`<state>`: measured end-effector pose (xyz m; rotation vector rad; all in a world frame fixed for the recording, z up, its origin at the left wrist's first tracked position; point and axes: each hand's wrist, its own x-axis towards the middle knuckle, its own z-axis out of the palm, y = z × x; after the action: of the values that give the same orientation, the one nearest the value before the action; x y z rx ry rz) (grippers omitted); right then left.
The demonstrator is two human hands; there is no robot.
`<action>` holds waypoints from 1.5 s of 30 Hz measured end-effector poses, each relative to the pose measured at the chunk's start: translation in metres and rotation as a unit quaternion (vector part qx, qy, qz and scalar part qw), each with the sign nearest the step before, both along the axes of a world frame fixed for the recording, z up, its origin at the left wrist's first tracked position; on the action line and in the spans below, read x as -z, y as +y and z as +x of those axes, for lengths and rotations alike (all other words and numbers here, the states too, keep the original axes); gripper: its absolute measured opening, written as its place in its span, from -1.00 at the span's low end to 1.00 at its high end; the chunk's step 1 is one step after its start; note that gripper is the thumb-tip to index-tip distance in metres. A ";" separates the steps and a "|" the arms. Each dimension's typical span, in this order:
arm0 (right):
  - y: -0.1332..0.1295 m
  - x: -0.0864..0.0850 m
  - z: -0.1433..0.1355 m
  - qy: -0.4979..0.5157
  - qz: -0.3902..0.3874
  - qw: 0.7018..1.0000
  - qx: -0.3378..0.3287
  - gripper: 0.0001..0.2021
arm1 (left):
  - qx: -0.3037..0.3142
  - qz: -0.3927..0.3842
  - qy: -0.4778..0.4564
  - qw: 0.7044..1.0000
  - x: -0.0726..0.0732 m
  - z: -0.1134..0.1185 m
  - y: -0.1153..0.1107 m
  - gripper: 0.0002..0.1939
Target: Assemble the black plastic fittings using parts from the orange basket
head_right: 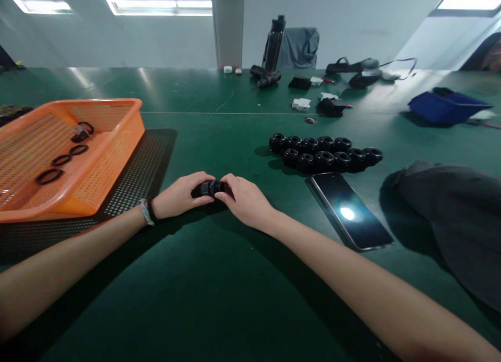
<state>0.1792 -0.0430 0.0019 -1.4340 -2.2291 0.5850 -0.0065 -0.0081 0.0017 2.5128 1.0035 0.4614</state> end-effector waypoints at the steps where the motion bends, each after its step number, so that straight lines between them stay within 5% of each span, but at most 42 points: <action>1: 0.000 0.000 0.000 0.000 -0.001 1.000 0.001 -0.93 | 0.000 0.001 0.001 1.000 0.000 0.000 0.000 -0.69; 29: -0.001 0.004 0.002 0.040 0.050 0.998 -0.025 -0.80 | -0.001 0.003 0.000 1.000 0.000 0.001 0.001 -0.70; 45: -0.001 0.001 0.002 0.036 0.014 0.999 -0.020 -0.85 | 0.001 -0.004 -0.001 1.000 -0.001 0.000 0.001 -0.71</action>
<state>0.1814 -0.0436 0.0010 -1.3366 -2.2051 0.6070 -0.0061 -0.0074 0.0029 2.5051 0.9995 0.4583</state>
